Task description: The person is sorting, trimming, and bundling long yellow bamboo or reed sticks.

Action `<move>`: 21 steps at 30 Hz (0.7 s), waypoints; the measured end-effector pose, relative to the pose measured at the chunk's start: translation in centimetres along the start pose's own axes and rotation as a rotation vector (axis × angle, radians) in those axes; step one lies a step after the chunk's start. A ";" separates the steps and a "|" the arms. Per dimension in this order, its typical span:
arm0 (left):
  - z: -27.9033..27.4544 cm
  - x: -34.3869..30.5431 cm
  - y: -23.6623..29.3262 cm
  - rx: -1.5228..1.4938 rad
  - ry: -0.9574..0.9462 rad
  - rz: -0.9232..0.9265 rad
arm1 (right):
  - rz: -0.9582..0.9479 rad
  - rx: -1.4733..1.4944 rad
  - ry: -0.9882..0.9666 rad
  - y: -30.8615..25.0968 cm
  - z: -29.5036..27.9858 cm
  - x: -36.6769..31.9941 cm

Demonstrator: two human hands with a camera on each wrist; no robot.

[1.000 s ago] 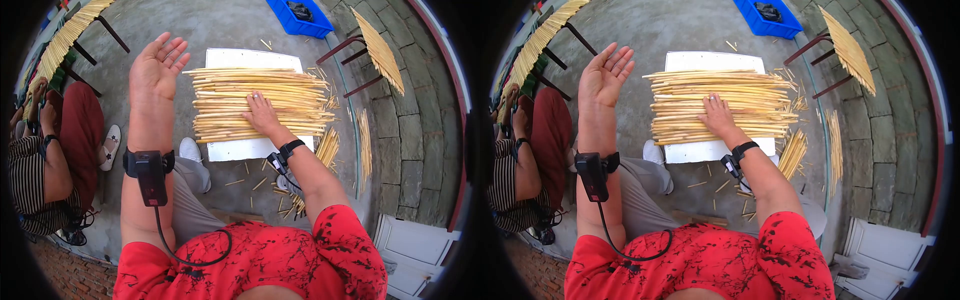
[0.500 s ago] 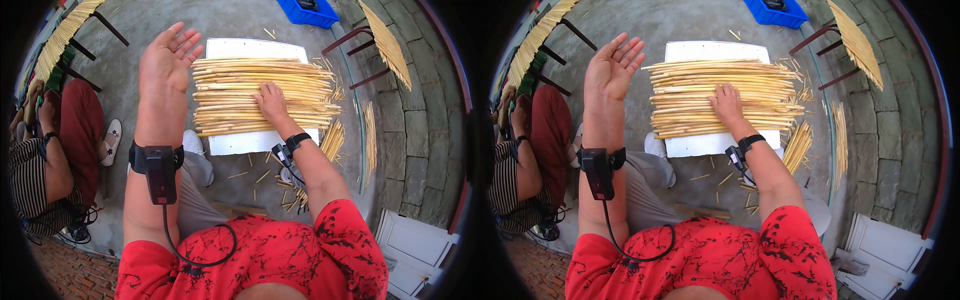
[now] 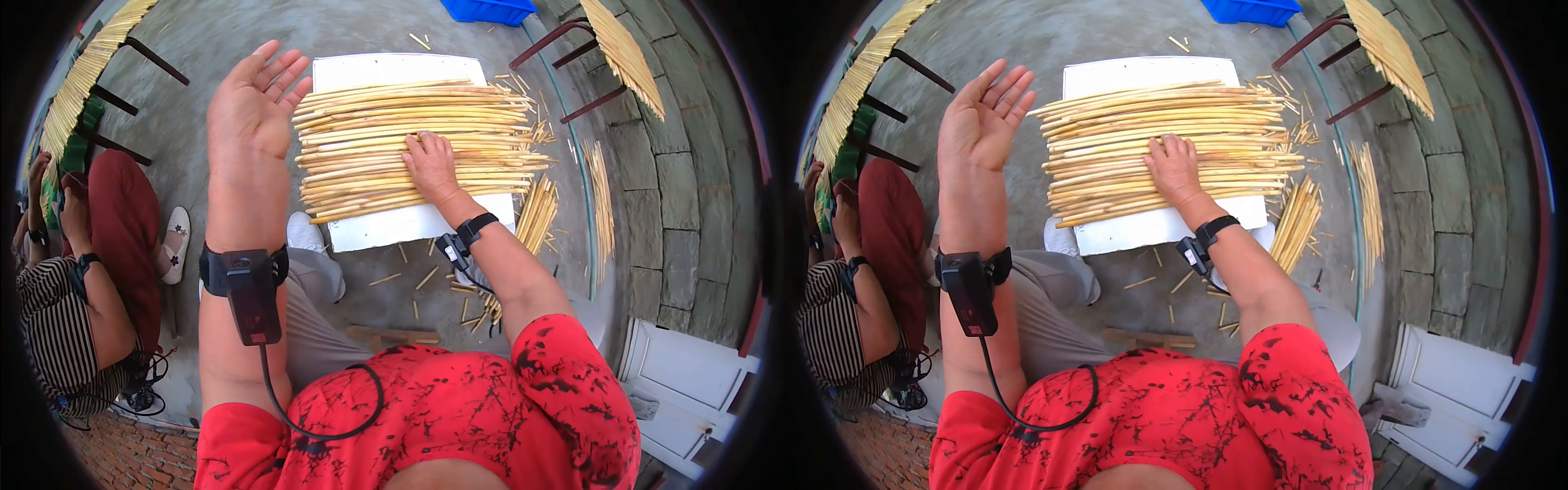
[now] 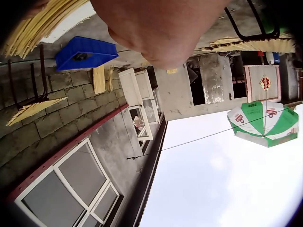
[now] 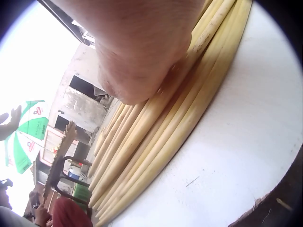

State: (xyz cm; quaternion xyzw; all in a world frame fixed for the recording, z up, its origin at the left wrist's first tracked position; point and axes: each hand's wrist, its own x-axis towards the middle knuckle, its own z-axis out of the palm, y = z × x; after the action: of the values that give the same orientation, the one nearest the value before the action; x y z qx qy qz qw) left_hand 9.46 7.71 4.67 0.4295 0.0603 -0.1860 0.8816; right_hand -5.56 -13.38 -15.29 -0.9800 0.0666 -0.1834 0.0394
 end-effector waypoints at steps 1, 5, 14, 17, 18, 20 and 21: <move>0.1 0.0 -0.1 0.000 -0.001 -0.004 | 0.003 -0.002 -0.002 0.2 -0.1 -0.1; 0.1 0.0 -0.2 0.012 -0.013 -0.004 | -0.002 0.055 0.044 1.3 0.2 0.4; 0.4 -0.1 -1.0 0.039 -0.033 -0.016 | -0.024 0.030 -0.033 2.7 -0.3 2.7; 0.5 -0.2 -1.2 0.053 -0.042 -0.024 | -0.001 0.012 -0.126 2.9 -0.3 3.4; 0.4 -0.3 -1.2 0.058 -0.045 -0.025 | 0.016 0.036 -0.145 3.0 -0.4 3.4; 0.4 -0.2 -1.3 0.060 -0.044 -0.022 | 0.031 0.059 -0.165 3.1 -0.5 3.5; 0.4 -0.2 -1.3 0.062 -0.044 -0.020 | 0.048 0.058 -0.208 3.0 -0.8 3.7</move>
State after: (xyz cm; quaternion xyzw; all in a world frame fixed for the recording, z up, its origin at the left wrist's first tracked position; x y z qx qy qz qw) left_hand 8.79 6.72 4.02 0.4517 0.0396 -0.2060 0.8672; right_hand -2.78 -16.93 -13.49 -0.9903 0.0801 -0.0814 0.0787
